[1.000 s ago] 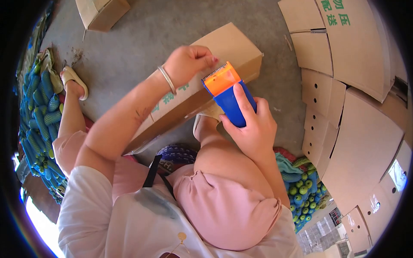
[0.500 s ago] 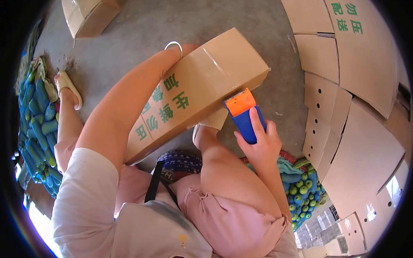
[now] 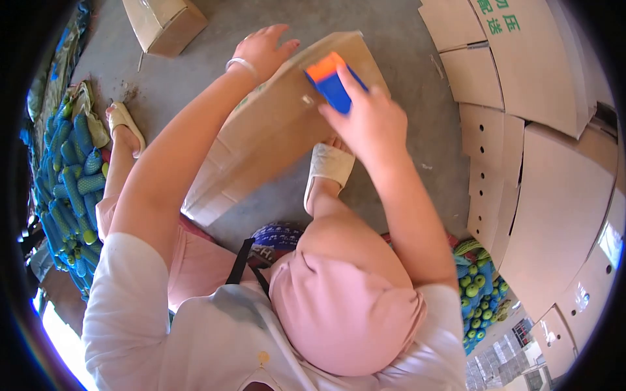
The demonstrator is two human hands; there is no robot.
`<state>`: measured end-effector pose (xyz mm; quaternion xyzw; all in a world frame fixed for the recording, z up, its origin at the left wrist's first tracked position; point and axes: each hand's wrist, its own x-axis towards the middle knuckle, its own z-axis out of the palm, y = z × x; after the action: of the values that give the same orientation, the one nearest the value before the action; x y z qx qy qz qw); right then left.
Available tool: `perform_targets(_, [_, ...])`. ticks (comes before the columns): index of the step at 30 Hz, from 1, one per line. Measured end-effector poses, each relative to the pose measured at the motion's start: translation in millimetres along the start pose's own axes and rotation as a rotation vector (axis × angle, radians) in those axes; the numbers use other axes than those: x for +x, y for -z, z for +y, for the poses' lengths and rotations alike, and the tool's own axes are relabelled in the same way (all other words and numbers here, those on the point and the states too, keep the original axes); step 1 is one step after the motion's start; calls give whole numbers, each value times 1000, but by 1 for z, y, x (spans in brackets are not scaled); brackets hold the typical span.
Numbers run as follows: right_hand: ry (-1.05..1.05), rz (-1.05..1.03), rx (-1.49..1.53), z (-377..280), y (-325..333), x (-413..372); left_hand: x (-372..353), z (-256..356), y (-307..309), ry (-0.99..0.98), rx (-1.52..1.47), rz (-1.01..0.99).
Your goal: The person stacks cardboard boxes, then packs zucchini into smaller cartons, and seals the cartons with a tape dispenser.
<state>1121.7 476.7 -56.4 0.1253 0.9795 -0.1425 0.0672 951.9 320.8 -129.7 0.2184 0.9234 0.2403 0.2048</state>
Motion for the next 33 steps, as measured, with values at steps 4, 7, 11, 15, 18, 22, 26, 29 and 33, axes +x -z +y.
perform_targets(4, [22, -90, -57, -28, 9, 50, -99, 28, -26, -44, 446, 90])
perform_targets(7, [-11, -164, -62, -32, 2, 60, -133, 27, -64, 35, 509, 38])
perform_targets(11, [12, -36, -83, 6, -4, -15, -124, 13, -62, -13, 527, 28])
perform_targets(15, [-7, 59, 26, 39, -34, -62, -104, 12, -27, -9, 539, -22])
perform_targets(18, [49, 137, 5, 20, -35, -19, -76, -24, 5, -53, 385, -106])
perform_targets(22, [80, 107, 28, -29, -13, 57, -52, -51, 33, 14, 328, 60])
perform_targets(26, [79, -30, 36, -51, 3, 98, -66, -24, 28, 124, 659, 101])
perform_targets(29, [176, 140, 135, -37, -11, 83, -54, -42, 36, 98, 594, 56])
perform_targets(33, [48, 33, 43, 4, -49, 21, -24, -79, 50, 44, 485, 16])
